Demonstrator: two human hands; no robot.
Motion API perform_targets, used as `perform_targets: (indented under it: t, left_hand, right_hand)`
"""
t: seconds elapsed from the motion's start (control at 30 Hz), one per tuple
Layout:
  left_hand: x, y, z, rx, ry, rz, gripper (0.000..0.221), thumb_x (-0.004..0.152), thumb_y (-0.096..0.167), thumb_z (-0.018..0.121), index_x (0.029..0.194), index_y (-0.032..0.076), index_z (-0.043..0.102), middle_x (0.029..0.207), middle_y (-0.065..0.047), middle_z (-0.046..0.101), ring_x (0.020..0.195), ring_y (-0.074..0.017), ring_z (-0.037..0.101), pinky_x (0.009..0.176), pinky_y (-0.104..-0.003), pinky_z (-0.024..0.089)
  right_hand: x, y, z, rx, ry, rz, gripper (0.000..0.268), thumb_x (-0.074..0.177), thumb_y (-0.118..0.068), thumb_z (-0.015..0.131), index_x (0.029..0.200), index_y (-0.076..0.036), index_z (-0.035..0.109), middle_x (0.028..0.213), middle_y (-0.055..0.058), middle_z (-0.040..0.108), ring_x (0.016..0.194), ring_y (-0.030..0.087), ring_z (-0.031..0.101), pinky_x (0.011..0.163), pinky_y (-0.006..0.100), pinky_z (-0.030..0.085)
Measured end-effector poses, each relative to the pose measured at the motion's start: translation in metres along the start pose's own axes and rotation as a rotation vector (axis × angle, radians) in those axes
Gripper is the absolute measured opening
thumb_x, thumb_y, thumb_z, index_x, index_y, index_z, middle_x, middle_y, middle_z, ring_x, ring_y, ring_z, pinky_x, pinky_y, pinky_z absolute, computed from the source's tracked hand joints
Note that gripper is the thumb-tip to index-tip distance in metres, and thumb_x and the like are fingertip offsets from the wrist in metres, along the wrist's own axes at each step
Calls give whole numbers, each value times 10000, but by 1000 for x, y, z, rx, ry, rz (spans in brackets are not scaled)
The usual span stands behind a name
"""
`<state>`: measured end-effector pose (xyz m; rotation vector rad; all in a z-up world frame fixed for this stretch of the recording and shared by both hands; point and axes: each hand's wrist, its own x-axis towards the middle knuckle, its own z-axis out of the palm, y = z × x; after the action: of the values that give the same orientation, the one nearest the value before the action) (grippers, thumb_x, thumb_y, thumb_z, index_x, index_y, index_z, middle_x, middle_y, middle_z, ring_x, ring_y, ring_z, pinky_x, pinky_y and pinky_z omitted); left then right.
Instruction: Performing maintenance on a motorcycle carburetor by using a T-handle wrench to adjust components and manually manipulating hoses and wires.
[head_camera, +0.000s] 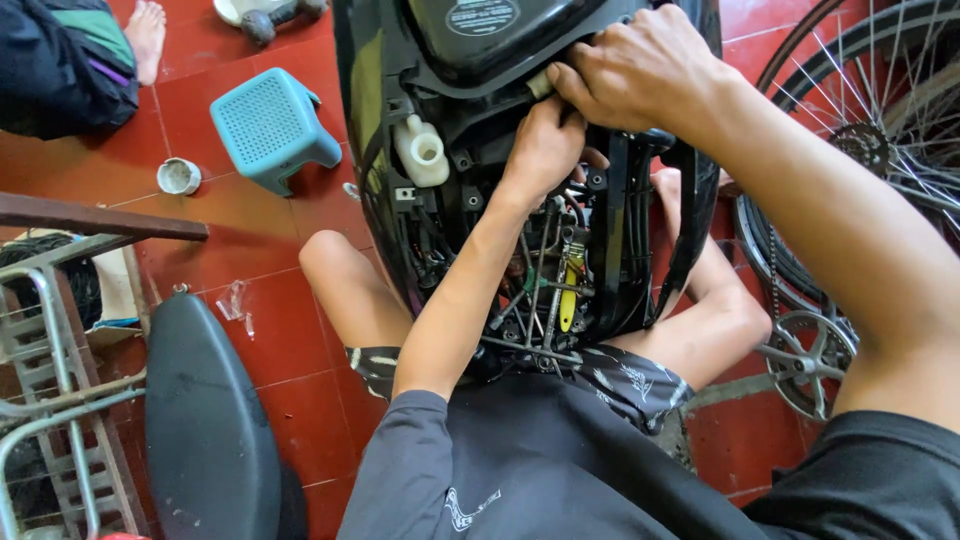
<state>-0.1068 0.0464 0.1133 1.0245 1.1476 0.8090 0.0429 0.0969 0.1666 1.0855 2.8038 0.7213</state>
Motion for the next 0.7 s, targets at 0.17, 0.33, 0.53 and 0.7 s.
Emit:
perform_targets:
  t: [0.17, 0.33, 0.53, 0.7]
  left_hand:
    - [7, -13, 3, 10, -54, 18, 337, 957, 35, 359, 1243, -43, 520, 1059, -165, 721, 669, -240, 825, 381, -248, 520]
    - [-2, -6, 6, -121, -79, -64, 419, 958, 34, 336, 1353, -32, 459, 1219, -238, 667, 699, -318, 824, 384, -269, 541]
    - [20, -27, -13, -37, -156, 113, 458, 938, 24, 379, 1378, -41, 488, 1148, -200, 693, 541, -265, 810, 327, -242, 461]
    - [8, -12, -11, -3, -172, 88, 478, 896, 28, 403, 1354, -1, 537, 1255, -191, 701, 606, -261, 840, 367, -228, 524]
  right_hand:
    - [1, 3, -4, 95, 69, -58, 479, 1219, -287, 516, 797, -167, 709, 744, -31, 728, 460, 172, 592, 462, 260, 449]
    - [-2, -2, 4, 160, 110, -35, 451, 1235, -326, 516, 879, -136, 718, 666, 45, 675, 459, 218, 571, 478, 296, 458]
    - [-34, 17, -10, 859, -104, 55, 286, 1234, -123, 554, 1043, 4, 725, 626, 81, 594, 389, 187, 431, 325, 343, 319]
    - [-117, -39, -59, 627, 300, 196, 237, 1023, 14, 741, 1257, 53, 733, 1138, 194, 773, 768, 325, 647, 646, 397, 504]
